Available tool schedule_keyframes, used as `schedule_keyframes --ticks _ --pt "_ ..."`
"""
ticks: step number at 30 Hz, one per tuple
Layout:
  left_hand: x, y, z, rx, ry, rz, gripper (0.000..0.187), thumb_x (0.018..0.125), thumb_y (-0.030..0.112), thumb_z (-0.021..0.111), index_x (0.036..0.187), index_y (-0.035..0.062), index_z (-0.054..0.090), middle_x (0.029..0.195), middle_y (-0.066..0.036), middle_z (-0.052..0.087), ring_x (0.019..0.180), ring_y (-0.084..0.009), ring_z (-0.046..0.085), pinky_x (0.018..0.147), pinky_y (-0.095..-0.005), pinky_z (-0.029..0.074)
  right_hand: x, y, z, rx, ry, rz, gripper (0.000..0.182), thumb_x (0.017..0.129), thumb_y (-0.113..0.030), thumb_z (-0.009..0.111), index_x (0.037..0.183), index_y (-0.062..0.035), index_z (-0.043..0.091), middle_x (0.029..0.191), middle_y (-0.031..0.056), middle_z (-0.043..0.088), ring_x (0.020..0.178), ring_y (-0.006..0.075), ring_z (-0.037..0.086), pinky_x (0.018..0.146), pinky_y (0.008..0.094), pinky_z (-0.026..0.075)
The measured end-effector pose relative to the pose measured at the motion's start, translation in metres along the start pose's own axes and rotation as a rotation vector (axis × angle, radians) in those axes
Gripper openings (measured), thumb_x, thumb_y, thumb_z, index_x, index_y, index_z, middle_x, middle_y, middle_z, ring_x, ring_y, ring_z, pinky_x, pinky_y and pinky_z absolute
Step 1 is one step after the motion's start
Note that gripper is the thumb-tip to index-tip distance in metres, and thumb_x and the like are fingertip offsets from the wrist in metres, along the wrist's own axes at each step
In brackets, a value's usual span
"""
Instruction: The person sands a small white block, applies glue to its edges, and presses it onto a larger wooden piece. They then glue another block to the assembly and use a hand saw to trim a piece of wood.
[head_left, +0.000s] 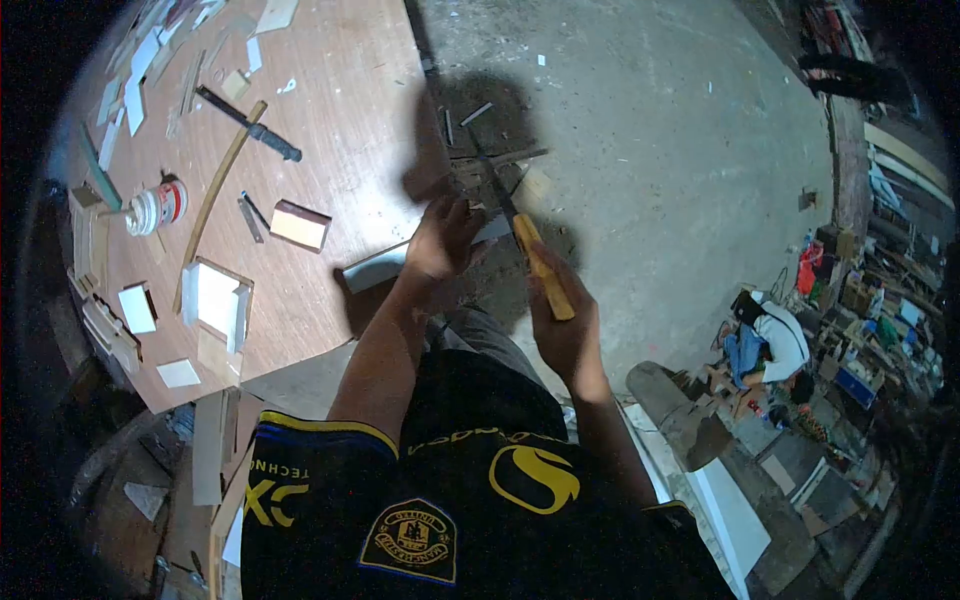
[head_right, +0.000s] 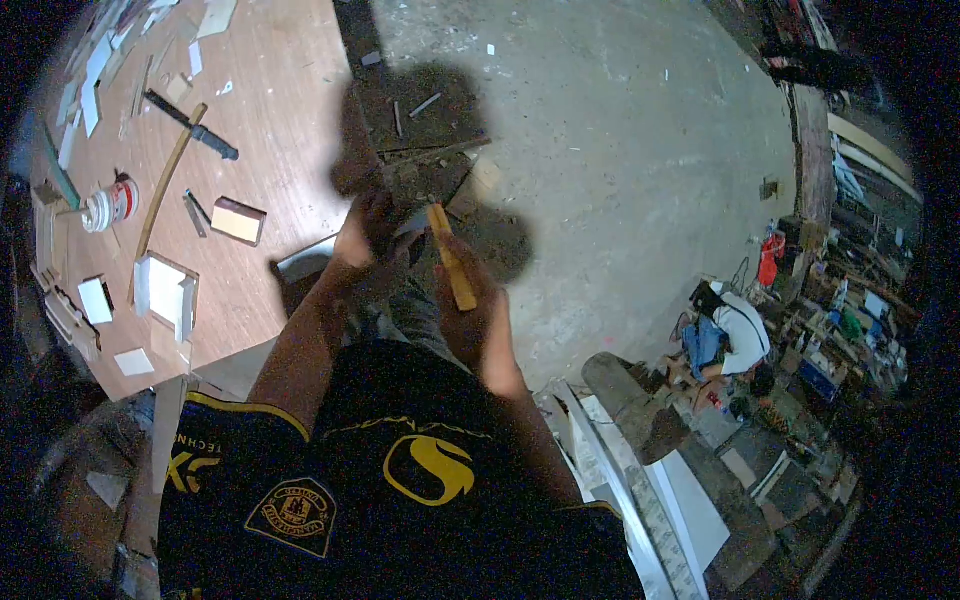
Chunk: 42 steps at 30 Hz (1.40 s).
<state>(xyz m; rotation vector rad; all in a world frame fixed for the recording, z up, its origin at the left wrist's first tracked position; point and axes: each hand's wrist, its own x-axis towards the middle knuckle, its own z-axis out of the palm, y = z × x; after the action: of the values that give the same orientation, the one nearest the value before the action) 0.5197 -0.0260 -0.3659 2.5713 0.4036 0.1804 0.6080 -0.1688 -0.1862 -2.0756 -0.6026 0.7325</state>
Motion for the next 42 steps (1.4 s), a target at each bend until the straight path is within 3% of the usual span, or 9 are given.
schedule_keyframes --ticks 3,6,9,15,18,24,28,36,42 --pt "-0.006 -0.003 0.011 -0.490 0.110 -0.156 0.052 0.082 0.042 0.065 0.122 0.0104 0.058 0.121 -0.017 0.053 0.114 -0.0384 0.048 0.100 -0.0452 0.039 -0.006 0.000 0.000 -0.003 0.002 0.008 0.033 0.093 -0.006 0.056 0.126 -0.0025 0.055 0.119 0.0218 0.062 0.109 0.0256 0.061 0.089 0.0338 0.050" --pt "0.000 0.001 -0.010 -0.093 -0.182 -0.147 0.053 0.081 0.043 0.066 0.121 0.0089 0.060 0.125 -0.021 0.052 0.115 -0.0398 0.047 0.099 -0.0452 0.039 -0.017 -0.004 -0.007 -0.014 -0.016 0.083 0.035 0.092 -0.005 0.057 0.127 -0.0036 0.053 0.120 0.0218 0.062 0.111 0.0306 0.062 0.088 0.0360 0.051" --pt "-0.009 -0.016 0.032 -0.205 0.023 -0.215 0.052 0.078 0.043 0.068 0.116 0.0082 0.064 0.127 -0.024 0.049 0.117 -0.0421 0.045 0.098 -0.0464 0.039 -0.037 -0.012 -0.020 -0.045 -0.032 0.075 0.037 0.091 -0.003 0.059 0.127 -0.0033 0.052 0.120 0.0209 0.062 0.110 0.0309 0.062 0.087 0.0365 0.052" --pt "-0.004 -0.019 0.017 0.068 -0.228 0.044 0.054 0.077 0.047 0.066 0.113 0.0080 0.066 0.124 -0.026 0.049 0.115 -0.0454 0.045 0.098 -0.0499 0.039 -0.085 -0.008 -0.044 -0.032 -0.080 0.135 0.038 0.089 -0.003 0.060 0.126 -0.0018 0.052 0.120 0.0197 0.063 0.109 0.0293 0.063 0.088 0.0359 0.052" --pt "0.003 -0.004 -0.001 -0.123 -0.260 -0.116 0.051 0.080 0.048 0.062 0.113 0.0090 0.066 0.122 -0.025 0.050 0.114 -0.0459 0.046 0.098 -0.0516 0.038 -0.098 -0.008 -0.050 -0.102 -0.149 0.183 0.037 0.090 -0.003 0.059 0.126 -0.0005 0.052 0.119 0.0194 0.063 0.108 0.0287 0.064 0.088 0.0351 0.052" --pt "0.000 -0.002 0.007 -0.045 0.003 0.001 0.046 0.084 0.043 0.061 0.115 0.0085 0.065 0.118 -0.024 0.052 0.113 -0.0450 0.047 0.099 -0.0521 0.038 -0.136 0.010 -0.055 0.019 0.302 -0.134 0.031 0.090 -0.041 0.063 0.079 -0.0114 0.060 0.066 0.0031 0.059 0.060 0.0099 0.059 0.056 0.0229 0.047" --pt "0.000 -0.006 0.011 0.066 0.046 0.012 0.048 0.082 0.042 0.064 0.114 0.0059 0.064 0.114 -0.024 0.054 0.111 -0.0446 0.048 0.098 -0.0509 0.040 -0.194 -0.033 -0.099 0.260 0.196 0.338 0.046 0.088 -0.020 0.069 0.124 0.0057 0.056 0.116 0.0157 0.064 0.107 0.0206 0.061 0.099 0.0352 0.043" --pt "-0.002 -0.007 0.019 0.105 0.202 -0.030 0.048 0.077 0.041 0.071 0.106 0.0031 0.064 0.109 -0.024 0.056 0.105 -0.0417 0.052 0.095 -0.0458 0.044 -0.117 -0.024 -0.083 -0.096 0.147 -0.097 0.040 0.086 0.002 0.059 0.126 0.0013 0.055 0.115 0.0185 0.065 0.104 0.0228 0.064 0.088 0.0307 0.049" --pt "0.001 -0.005 0.011 0.061 0.240 0.010 0.042 0.075 0.035 0.073 0.101 0.0039 0.063 0.100 -0.019 0.055 0.099 -0.0396 0.052 0.088 -0.0454 0.046 -0.069 -0.008 -0.047 -0.094 0.079 0.008 0.039 0.086 0.001 0.064 0.124 0.0006 0.056 0.114 0.0160 0.067 0.103 0.0192 0.065 0.086 0.0291 0.049"
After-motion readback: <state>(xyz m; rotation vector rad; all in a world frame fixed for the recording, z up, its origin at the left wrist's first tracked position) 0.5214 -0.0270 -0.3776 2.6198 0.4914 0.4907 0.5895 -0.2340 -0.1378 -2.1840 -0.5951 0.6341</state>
